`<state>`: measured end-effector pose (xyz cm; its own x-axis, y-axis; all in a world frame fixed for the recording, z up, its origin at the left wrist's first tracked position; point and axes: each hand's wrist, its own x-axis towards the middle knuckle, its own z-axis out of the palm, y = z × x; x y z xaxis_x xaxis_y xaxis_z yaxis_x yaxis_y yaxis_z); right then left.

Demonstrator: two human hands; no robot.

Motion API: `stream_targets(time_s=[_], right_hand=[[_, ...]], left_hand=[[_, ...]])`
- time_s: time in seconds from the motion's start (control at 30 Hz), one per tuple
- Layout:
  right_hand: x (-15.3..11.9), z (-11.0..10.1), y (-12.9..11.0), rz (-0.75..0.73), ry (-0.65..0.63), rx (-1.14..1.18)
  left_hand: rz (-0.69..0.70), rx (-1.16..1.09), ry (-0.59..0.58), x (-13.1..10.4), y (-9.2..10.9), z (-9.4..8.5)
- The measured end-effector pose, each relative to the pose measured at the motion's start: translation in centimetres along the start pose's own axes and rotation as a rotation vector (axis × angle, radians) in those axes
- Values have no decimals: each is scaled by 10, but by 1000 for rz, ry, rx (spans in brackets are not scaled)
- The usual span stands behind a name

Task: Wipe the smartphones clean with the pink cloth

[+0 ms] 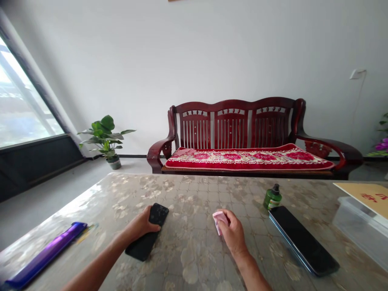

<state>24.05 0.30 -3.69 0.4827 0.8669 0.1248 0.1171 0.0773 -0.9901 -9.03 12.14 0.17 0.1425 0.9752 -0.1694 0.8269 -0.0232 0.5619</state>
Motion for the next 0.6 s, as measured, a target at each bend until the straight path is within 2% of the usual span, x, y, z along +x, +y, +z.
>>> stream_targets(time_s=[0.13,0.33,0.47,0.6], right_hand=[[2,-2,-3,82,72,166],[7,-5,-4,96,182,247],[10,-7,-3,105,211,289],[10,-7,-4,96,209,289]], left_hand=[[-5,-256,-30,0,17,26],[91,-638,-206,-13,65,80],[133,-698,-284,-15,91,108],[132,-669,-311,-10,99,122]])
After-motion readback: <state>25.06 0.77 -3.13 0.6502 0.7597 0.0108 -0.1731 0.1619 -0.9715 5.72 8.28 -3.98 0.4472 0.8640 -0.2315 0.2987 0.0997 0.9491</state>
